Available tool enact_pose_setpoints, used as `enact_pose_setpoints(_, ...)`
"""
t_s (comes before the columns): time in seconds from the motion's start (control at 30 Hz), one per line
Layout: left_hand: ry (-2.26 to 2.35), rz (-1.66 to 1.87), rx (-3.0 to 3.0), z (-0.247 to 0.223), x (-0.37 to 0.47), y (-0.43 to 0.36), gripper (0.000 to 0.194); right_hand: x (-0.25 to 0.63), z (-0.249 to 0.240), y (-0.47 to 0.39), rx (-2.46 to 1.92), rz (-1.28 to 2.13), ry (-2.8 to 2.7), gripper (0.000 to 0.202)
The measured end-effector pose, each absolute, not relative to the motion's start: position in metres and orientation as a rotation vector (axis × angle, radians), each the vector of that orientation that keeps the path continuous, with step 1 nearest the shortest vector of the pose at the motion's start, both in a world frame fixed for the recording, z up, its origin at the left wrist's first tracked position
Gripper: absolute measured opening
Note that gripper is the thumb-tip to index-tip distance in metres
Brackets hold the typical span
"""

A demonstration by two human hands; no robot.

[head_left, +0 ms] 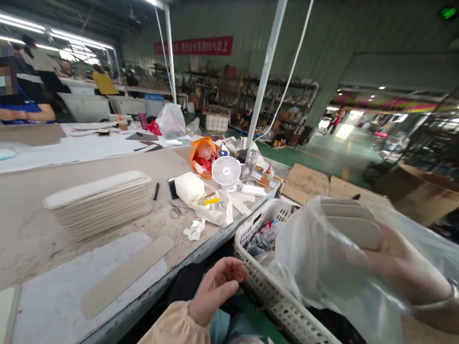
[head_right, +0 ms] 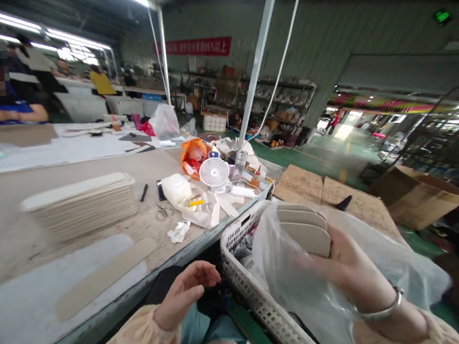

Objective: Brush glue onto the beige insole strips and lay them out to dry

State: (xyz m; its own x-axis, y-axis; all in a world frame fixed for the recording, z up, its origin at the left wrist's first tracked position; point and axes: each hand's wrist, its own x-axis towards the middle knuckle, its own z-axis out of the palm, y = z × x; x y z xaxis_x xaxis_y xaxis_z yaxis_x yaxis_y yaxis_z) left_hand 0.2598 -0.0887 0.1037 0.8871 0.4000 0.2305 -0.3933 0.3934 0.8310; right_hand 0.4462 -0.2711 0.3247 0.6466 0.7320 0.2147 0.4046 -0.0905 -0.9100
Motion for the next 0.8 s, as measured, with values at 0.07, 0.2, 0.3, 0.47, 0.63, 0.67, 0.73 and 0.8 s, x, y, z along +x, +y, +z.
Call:
enact_pose_setpoints(0.07,0.002,0.571,1.093,0.119,0.245,-0.087,0.046,0.434,0.336,-0.259,-1.665,0.449,-0.987,0.045)
enact_pose_setpoints(0.2,-0.006,0.756,1.037,0.141,0.225,-0.083,0.059,0.394,0.362,-0.209,-1.376,0.392,-0.843,0.041)
enact_pose_setpoints(0.3,-0.082,0.720,0.779,0.148,0.206,-0.079,0.071,0.368,0.364,-0.156,-1.226,0.444,-0.772,0.040)
enact_pose_setpoints(0.47,-0.084,0.656,0.522,0.131,0.161,-0.080,0.083,0.354,0.292,-0.075,-1.072,0.498,-0.748,0.055)
enact_pose_setpoints(0.63,0.532,0.973,0.479,0.083,0.128,-0.094,0.081,0.332,0.176,-0.054,-1.224,0.698,-0.556,0.067)
enact_pose_setpoints(0.67,0.661,1.034,0.471,0.075,0.122,-0.095,0.077,0.325,0.159,-0.055,-1.247,0.755,-0.552,0.068)
enact_pose_setpoints(0.73,0.883,1.113,0.472,0.066,0.106,-0.092,0.066,0.311,0.134,-0.055,-1.262,0.870,-0.557,0.065)
enact_pose_setpoints(0.8,1.029,1.137,0.542,0.067,0.087,-0.080,0.062,0.301,0.121,-0.049,-1.255,0.966,-0.545,0.062)
